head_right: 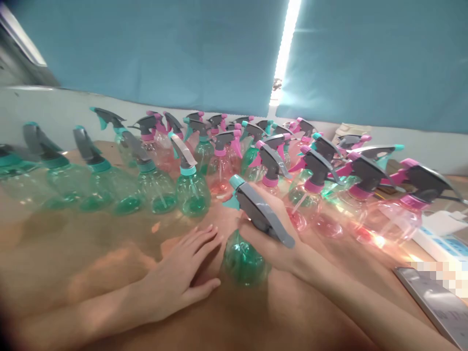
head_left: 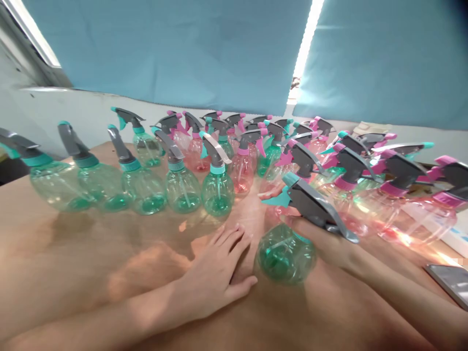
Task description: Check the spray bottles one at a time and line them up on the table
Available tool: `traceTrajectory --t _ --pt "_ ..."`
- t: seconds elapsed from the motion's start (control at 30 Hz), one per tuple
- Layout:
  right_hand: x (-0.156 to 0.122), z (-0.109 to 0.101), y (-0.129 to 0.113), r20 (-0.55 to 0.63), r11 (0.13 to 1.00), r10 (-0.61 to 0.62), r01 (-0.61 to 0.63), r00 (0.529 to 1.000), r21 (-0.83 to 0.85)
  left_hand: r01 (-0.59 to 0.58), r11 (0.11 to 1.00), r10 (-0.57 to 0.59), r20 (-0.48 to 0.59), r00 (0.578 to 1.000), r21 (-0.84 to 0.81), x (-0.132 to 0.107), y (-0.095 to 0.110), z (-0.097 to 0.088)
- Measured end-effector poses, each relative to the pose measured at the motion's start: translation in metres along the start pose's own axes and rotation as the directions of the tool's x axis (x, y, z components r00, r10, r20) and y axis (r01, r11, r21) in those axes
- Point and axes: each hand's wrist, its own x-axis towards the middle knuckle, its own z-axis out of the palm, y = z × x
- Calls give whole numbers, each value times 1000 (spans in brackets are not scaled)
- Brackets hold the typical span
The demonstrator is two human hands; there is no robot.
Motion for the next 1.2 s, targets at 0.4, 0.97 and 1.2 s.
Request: traceTrajectory --t 0.4,0.97,1.2 --pt "-1 0 1 16 986 76 -77 997 148 -21 1000 20 45 999 21 -2 -6 1" --pt "0 -1 -2 -3 994 18 -18 1000 104 -27 997 21 100 995 65 -2 -9 2" --pt "-6 -3 6 11 993 69 -70 998 91 -6 997 -7 150 989 83 0 -6 -2"
